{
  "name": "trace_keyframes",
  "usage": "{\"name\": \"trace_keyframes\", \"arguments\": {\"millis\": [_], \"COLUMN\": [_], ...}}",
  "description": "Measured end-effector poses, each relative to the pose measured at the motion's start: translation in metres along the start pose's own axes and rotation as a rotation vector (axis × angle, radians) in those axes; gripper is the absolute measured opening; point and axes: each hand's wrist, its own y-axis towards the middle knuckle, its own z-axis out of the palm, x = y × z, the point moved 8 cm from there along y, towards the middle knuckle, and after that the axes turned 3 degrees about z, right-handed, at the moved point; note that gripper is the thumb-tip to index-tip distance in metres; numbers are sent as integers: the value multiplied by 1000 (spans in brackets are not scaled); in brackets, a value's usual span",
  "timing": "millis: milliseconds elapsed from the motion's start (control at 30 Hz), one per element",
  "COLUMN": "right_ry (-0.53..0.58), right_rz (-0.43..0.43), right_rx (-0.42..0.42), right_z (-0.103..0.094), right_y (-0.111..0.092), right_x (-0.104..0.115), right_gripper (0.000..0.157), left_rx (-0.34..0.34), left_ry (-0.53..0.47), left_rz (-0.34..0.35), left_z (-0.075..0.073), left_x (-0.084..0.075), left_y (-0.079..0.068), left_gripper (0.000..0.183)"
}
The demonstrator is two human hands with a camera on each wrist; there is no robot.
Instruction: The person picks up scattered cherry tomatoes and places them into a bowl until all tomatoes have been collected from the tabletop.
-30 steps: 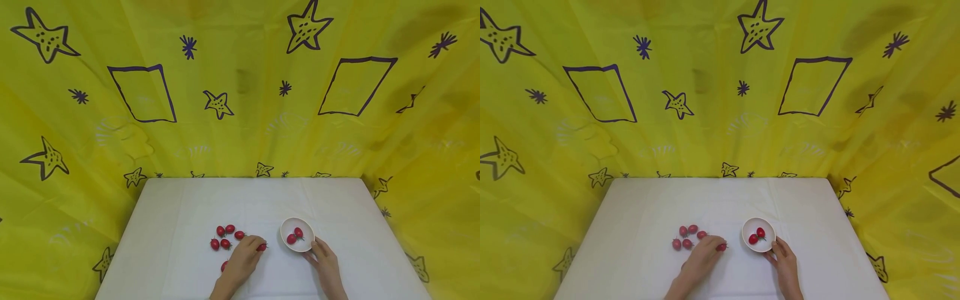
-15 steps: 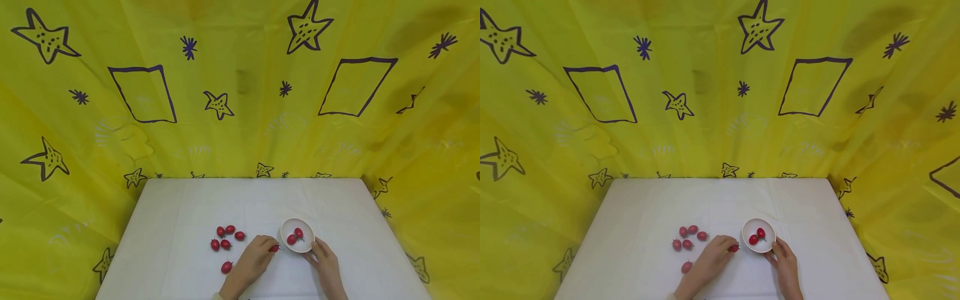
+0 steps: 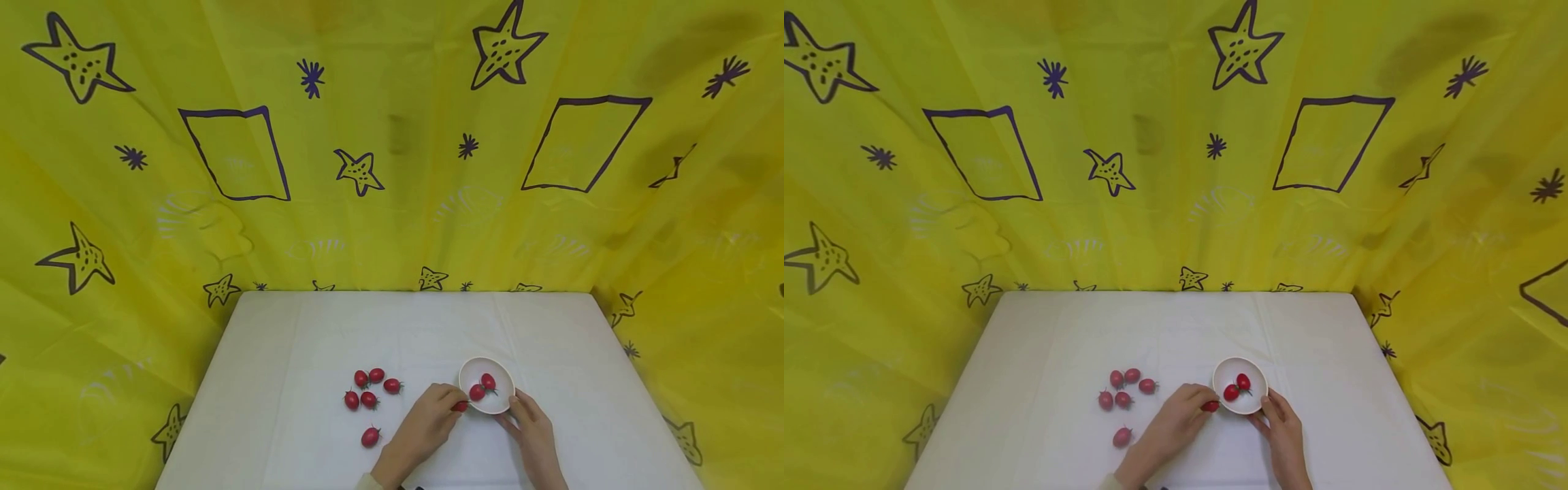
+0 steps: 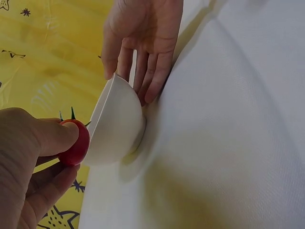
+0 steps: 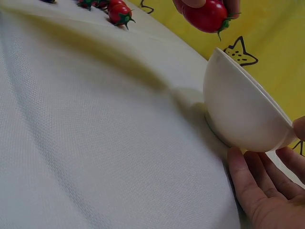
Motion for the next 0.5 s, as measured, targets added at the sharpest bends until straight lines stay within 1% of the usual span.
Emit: {"name": "trace_keyframes", "arguments": {"millis": [200,500], "right_ry": [17,19], "right_rz": [-1,-5], "right_rx": [3,7], "right_z": [-1,-1], "right_y": [1,-1], "right_x": [-1,-1], "right_gripper": [61,63], "left_rx": [24,52], "left_ry": [14,36], "left_rz": [-9,7], "left_z": [7,16], "left_x": [-2,-2], "left_y": [6,20], "left_gripper": [27,23]}}
